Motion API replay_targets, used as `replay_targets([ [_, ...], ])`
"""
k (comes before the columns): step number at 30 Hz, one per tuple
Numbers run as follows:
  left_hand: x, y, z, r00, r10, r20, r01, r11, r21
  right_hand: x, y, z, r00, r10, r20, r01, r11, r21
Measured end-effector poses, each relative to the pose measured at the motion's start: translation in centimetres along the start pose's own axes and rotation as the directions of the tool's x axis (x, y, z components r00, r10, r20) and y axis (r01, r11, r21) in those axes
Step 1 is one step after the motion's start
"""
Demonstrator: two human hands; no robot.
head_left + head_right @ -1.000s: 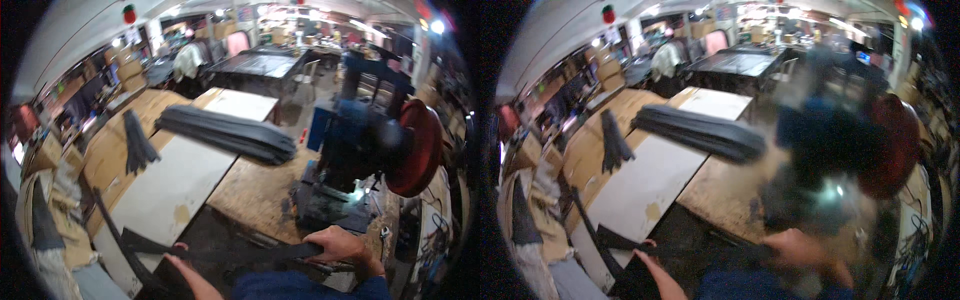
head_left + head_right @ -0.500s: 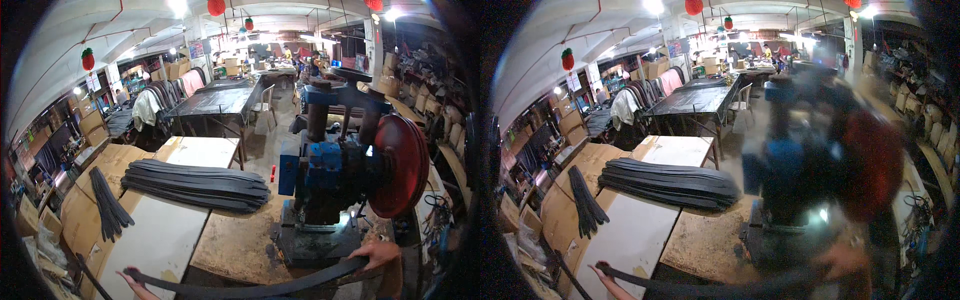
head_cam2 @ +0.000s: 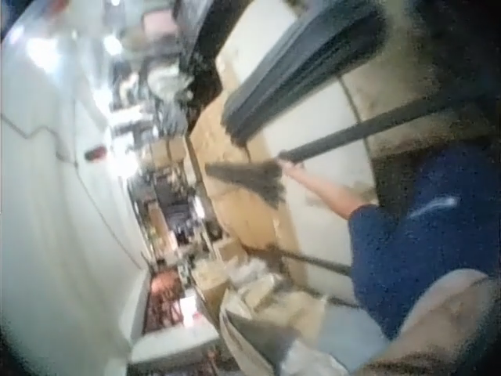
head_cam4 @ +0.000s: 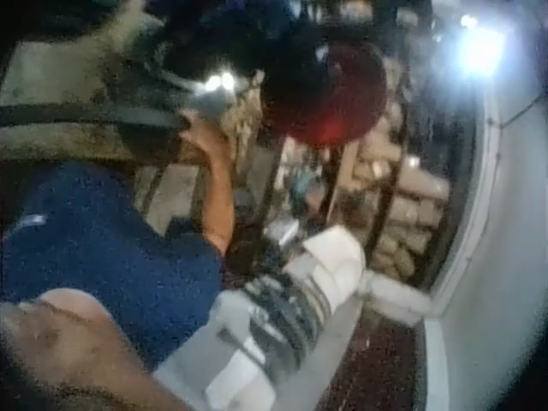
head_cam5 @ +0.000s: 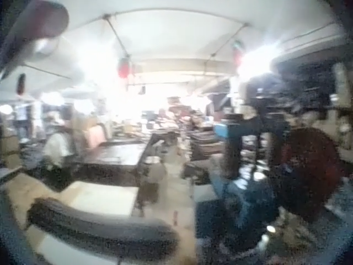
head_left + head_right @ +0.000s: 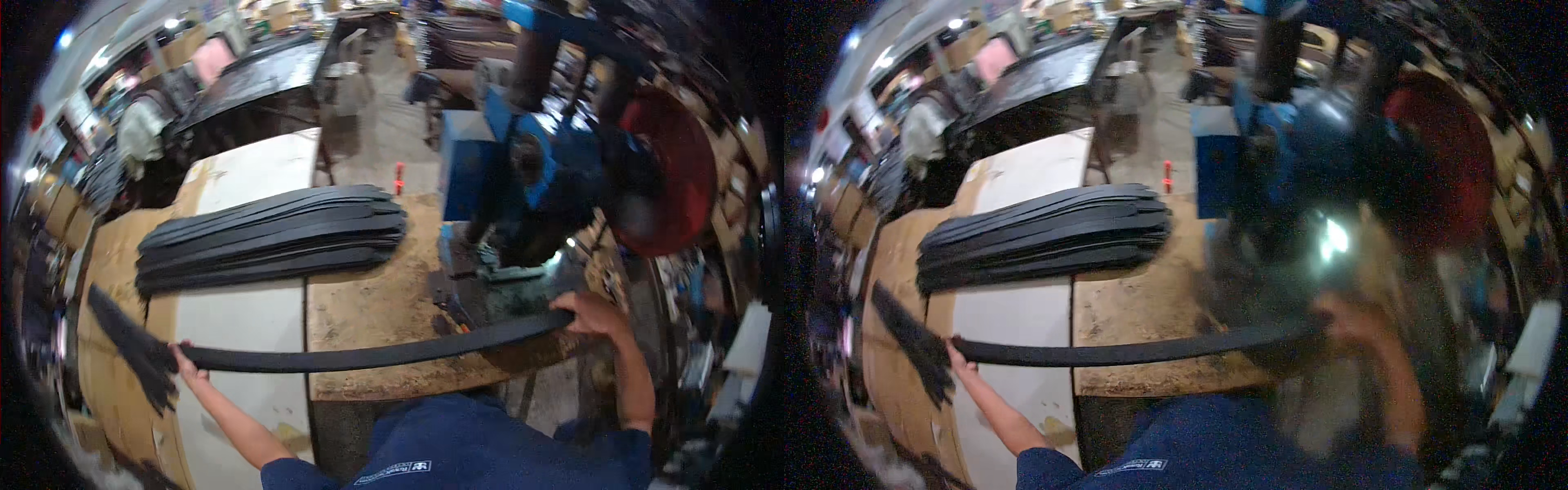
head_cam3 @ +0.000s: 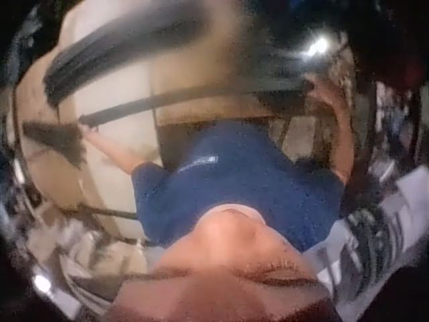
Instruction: Handling bundles of leather strips and using a mechanical stamping machine to process them.
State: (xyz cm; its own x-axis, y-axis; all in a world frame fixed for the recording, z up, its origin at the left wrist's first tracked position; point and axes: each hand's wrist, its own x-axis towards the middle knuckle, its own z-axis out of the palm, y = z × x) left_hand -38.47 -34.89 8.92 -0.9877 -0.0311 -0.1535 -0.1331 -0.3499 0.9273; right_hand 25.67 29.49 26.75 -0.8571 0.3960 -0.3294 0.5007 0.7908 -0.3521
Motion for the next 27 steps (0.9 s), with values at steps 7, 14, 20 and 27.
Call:
replay_targets([
  [7, 1.9, -8.0, -1.7, 0.918, -0.170, -0.358, 0.179, 0.984, -0.006, 3.3, 4.7, 5.5, 0.998, 0.019, 0.056, -0.021, 0.999, 0.045],
  [14, -13.8, -15.2, 12.3, 0.786, 0.605, 0.125, -0.510, 0.522, 0.684, 6.6, 8.8, 10.3, 0.997, -0.005, 0.073, 0.007, 1.000, -0.017],
  [20, -38.4, -19.5, 35.1, 0.430, 0.001, 0.903, -0.683, 0.654, 0.324, 5.4, 10.6, 9.0, 0.969, -0.164, -0.185, 0.160, 0.986, -0.037],
  [27, -45.0, -19.4, 44.4, 0.195, -0.271, 0.943, -0.750, 0.578, 0.321, 5.4, 13.9, 9.2, 0.928, -0.251, -0.275, 0.301, 0.941, 0.156],
])
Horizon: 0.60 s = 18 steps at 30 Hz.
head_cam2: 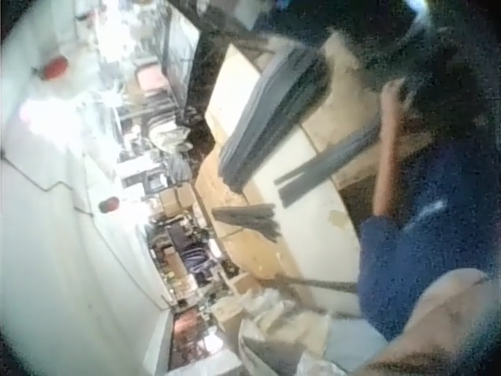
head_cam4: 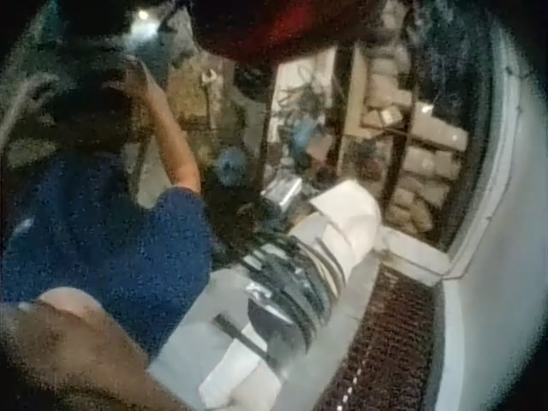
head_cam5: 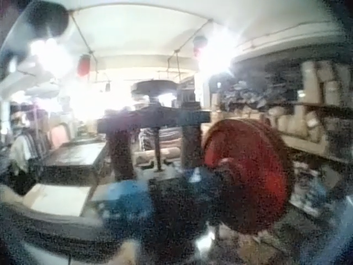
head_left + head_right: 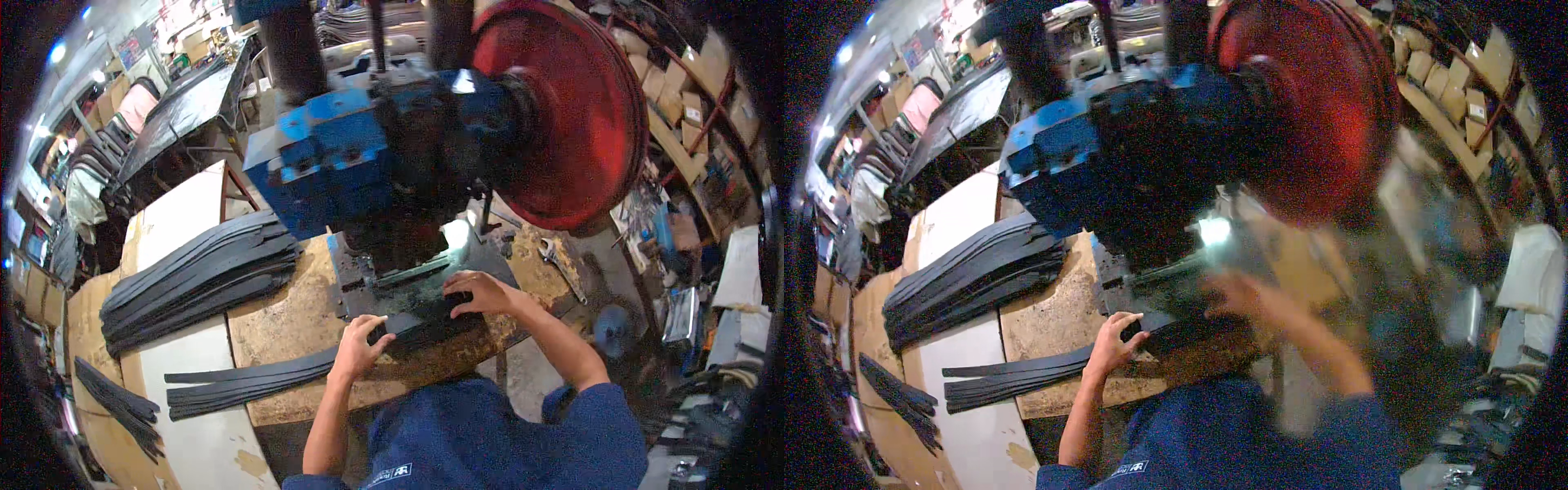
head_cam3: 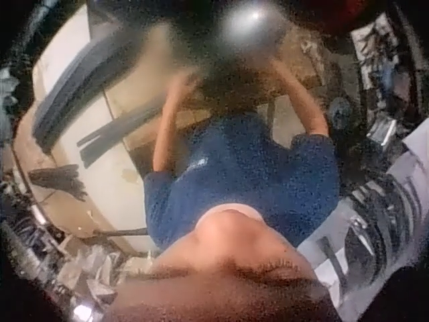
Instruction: Handling bundles of leather strips and using a mechanical stamping machine to process them.
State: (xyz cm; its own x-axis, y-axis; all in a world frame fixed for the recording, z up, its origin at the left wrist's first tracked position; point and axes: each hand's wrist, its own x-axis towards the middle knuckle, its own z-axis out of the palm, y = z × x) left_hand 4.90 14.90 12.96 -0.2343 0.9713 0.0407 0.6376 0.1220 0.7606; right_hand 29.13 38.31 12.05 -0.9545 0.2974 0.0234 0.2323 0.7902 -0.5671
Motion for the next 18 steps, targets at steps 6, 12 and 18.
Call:
replay_targets([
  [6, 2.0, -0.1, -0.8, 0.994, -0.109, 0.013, 0.110, 0.994, -0.028, 0.6, 1.0, -1.7, 0.968, 0.047, -0.246, 0.065, 0.902, 0.426],
  [12, 6.0, -3.9, -2.9, 0.994, -0.103, -0.030, 0.104, 0.994, 0.035, 1.4, 4.4, -2.6, 0.878, 0.017, -0.478, -0.170, 0.945, -0.280],
  [18, 9.0, -6.4, -4.0, 0.995, 0.025, -0.095, -0.004, 0.975, 0.221, 1.8, 5.9, -2.1, 0.867, -0.038, -0.498, -0.133, 0.943, -0.304],
])
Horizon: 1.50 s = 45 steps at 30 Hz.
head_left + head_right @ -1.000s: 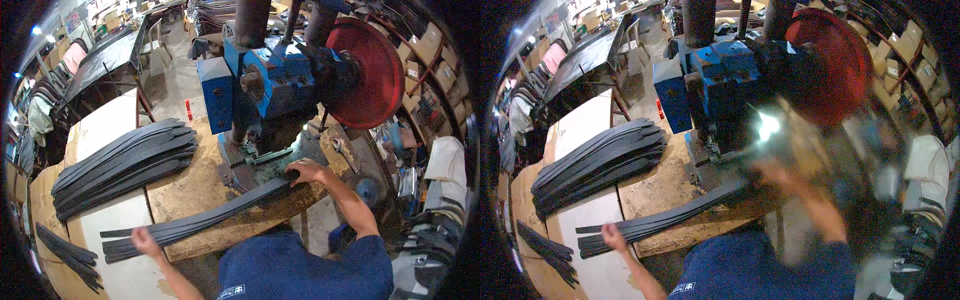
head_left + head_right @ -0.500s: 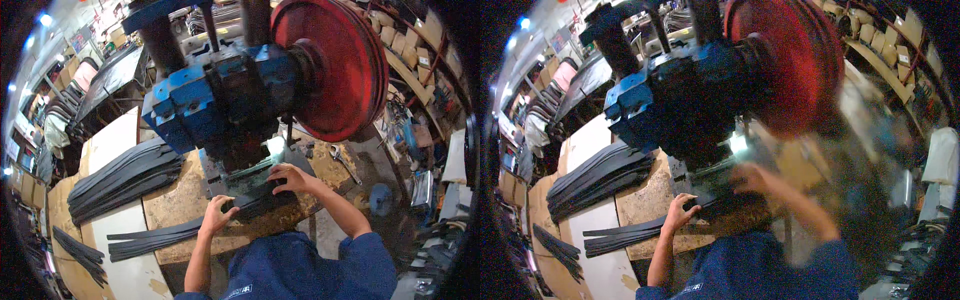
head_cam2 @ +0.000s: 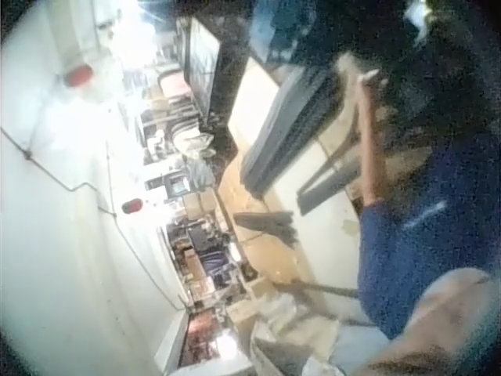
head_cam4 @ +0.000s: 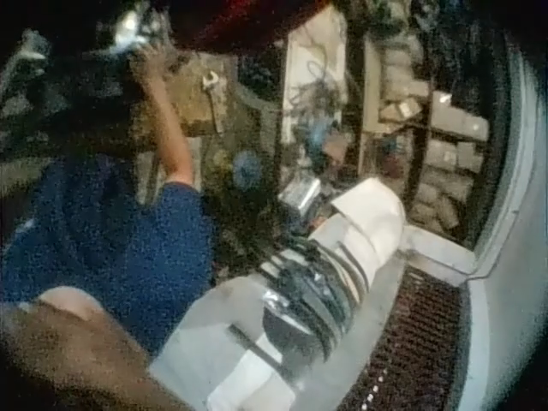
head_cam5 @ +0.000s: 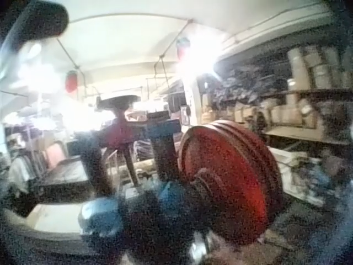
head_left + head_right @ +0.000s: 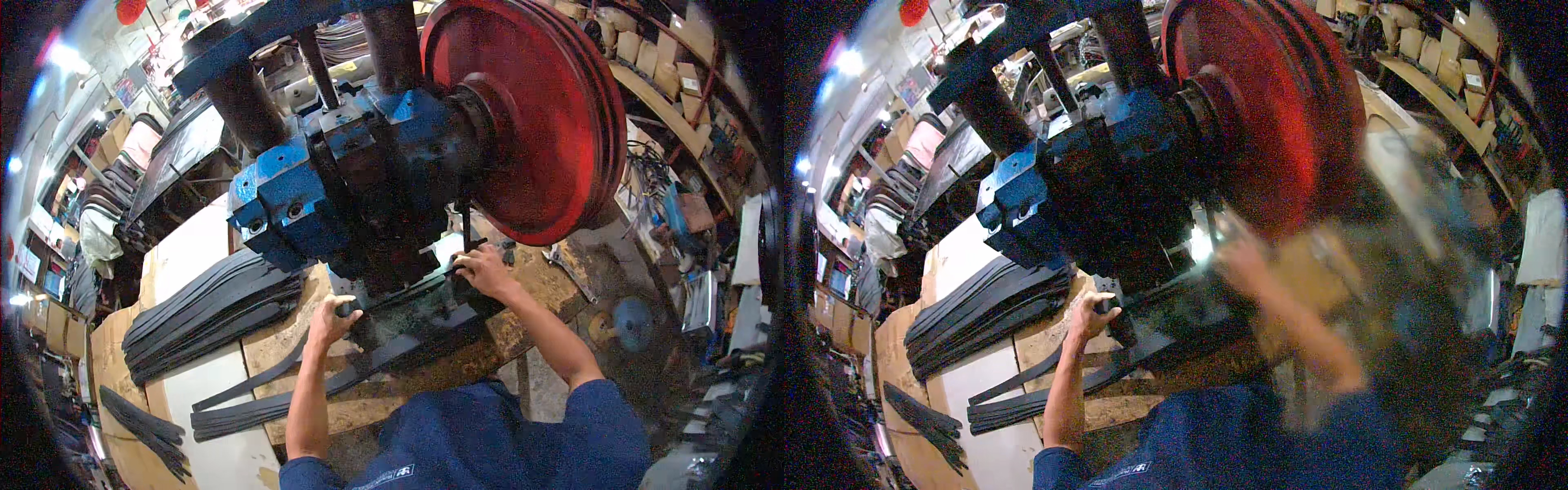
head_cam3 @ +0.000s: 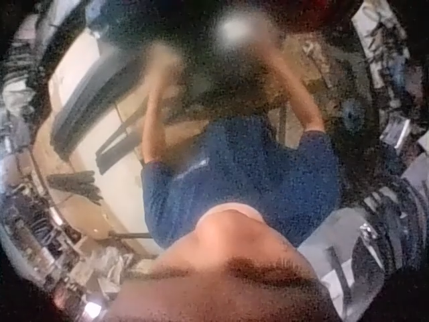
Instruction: Handling bundles of leather strips and using a mechanical stamping machine to process them.
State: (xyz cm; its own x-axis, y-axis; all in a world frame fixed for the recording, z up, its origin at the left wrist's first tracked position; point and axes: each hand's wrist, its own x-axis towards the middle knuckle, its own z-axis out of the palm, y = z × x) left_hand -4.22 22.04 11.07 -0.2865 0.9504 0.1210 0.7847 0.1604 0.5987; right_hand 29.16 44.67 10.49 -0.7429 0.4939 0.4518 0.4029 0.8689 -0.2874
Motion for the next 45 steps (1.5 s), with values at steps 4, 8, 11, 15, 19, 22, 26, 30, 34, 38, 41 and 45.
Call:
replay_targets([
  [4, 0.8, -0.1, -0.2, 0.993, 0.108, -0.041, -0.105, 0.991, 0.082, 0.4, 0.7, 1.7, 0.996, -0.018, -0.085, 0.016, 1.000, -0.022],
  [8, 1.2, 0.3, 0.0, 0.999, 0.034, -0.015, -0.033, 0.999, 0.042, 0.4, 2.6, 3.4, 0.983, 0.153, -0.098, -0.123, 0.958, 0.258],
  [11, 1.3, 0.6, 0.5, 0.996, 0.075, -0.038, -0.070, 0.988, 0.135, 0.0, 4.0, 3.9, 0.976, 0.153, -0.154, -0.105, 0.953, 0.284],
  [15, 1.4, 0.8, 0.5, 0.989, 0.139, -0.043, -0.128, 0.972, 0.195, 0.5, 4.1, 3.5, 0.978, 0.127, -0.163, -0.094, 0.976, 0.195],
  [19, 1.3, 1.0, 0.4, 0.985, 0.161, -0.065, -0.145, 0.970, 0.195, 1.1, 0.9, 0.2, 0.940, 0.260, -0.223, -0.123, 0.864, 0.488],
  [22, 1.3, 0.8, 0.6, 0.980, 0.182, -0.077, -0.163, 0.965, 0.204, 0.9, -1.7, -4.3, 0.944, 0.145, -0.297, -0.076, 0.970, 0.231],
  [26, 1.4, 0.4, 0.7, 0.975, 0.205, -0.084, -0.187, 0.965, 0.185, 1.6, -4.3, -6.5, 0.881, 0.386, -0.273, -0.163, 0.790, 0.590],
  [30, 1.5, 0.3, 0.6, 0.994, 0.111, 0.001, -0.110, 0.983, 0.148, 2.8, -4.2, -4.0, 0.745, 0.260, -0.614, 0.163, 0.822, 0.545],
  [34, 1.6, 0.5, 0.4, 0.993, 0.118, 0.008, -0.118, 0.974, 0.193, 3.1, -2.0, -1.6, 0.851, 0.522, -0.054, -0.202, 0.420, 0.885],
  [38, 1.6, 0.4, 0.3, 0.996, 0.078, 0.045, -0.085, 0.981, 0.176, 1.6, -0.5, -0.9, 0.870, 0.492, -0.029, -0.220, 0.441, 0.870],
  [41, 1.5, 0.5, 0.5, 0.996, 0.083, 0.031, -0.086, 0.987, 0.134, 0.1, -0.6, -0.8, 0.880, 0.475, 0.000, -0.266, 0.493, 0.829],
  [45, 1.7, 1.3, 0.9, 0.990, 0.142, 0.003, -0.141, 0.988, -0.064, -1.7, -1.3, -0.5, 0.856, 0.492, 0.155, -0.448, 0.559, 0.698],
])
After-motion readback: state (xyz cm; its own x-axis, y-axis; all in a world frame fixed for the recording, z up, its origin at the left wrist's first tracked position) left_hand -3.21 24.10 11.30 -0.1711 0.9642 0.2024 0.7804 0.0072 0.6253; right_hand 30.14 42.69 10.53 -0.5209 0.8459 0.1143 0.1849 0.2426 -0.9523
